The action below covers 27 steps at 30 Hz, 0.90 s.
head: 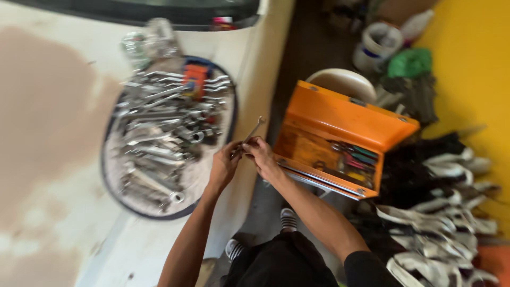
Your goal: The person repeatedly picks up various hand tools from a circular mat on a car hood and places them into an orange toolbox. The person handles wrenches, pliers, and packaged items, arranging them inside the toolbox.
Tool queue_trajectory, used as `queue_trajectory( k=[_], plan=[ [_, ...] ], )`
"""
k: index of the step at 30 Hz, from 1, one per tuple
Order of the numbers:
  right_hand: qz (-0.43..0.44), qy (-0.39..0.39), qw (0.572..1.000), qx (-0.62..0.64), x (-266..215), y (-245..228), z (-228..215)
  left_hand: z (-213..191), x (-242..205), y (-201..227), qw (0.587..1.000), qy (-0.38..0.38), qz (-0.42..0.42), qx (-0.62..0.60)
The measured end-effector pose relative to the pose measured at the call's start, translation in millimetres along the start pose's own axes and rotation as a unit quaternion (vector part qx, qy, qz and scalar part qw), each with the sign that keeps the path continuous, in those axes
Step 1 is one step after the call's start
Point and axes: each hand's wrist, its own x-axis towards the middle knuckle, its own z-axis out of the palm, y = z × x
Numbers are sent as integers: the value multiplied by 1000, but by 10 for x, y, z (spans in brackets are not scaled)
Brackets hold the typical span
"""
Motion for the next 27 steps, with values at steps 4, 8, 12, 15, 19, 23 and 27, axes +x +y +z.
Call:
queue_trajectory(
  k=[4, 8, 12, 15, 19, 23, 27],
  plan=[
    [10, 79, 997, 3, -64, -143, -860, 823, 147, -222, 997, -56, -52, -15],
    [32, 139, 990, 16, -50, -235, -1774, 1697, 266, -506, 986, -114, -121, 3],
    [32, 148, 988, -41, 108, -164, -2664, 2491, 335, -754, 973, -142, -184, -11],
    [72, 139, 987, -42, 376, 1, -3180, 2867, 477, -975, 974, -136, -180, -11],
    [108, 116, 986, -46, 948, 264, -3610, 3072, 651, -1369, 970, -95, -202, 97],
    [164, 121, 972, -114, 1450, 537, -3777, 3070, 618, -1692, 966, -19, -180, 182],
    [232, 123, 955, -140, 1822, 946, -3800, 3065, 675, -2024, 897, -133, -339, 250]
  ],
)
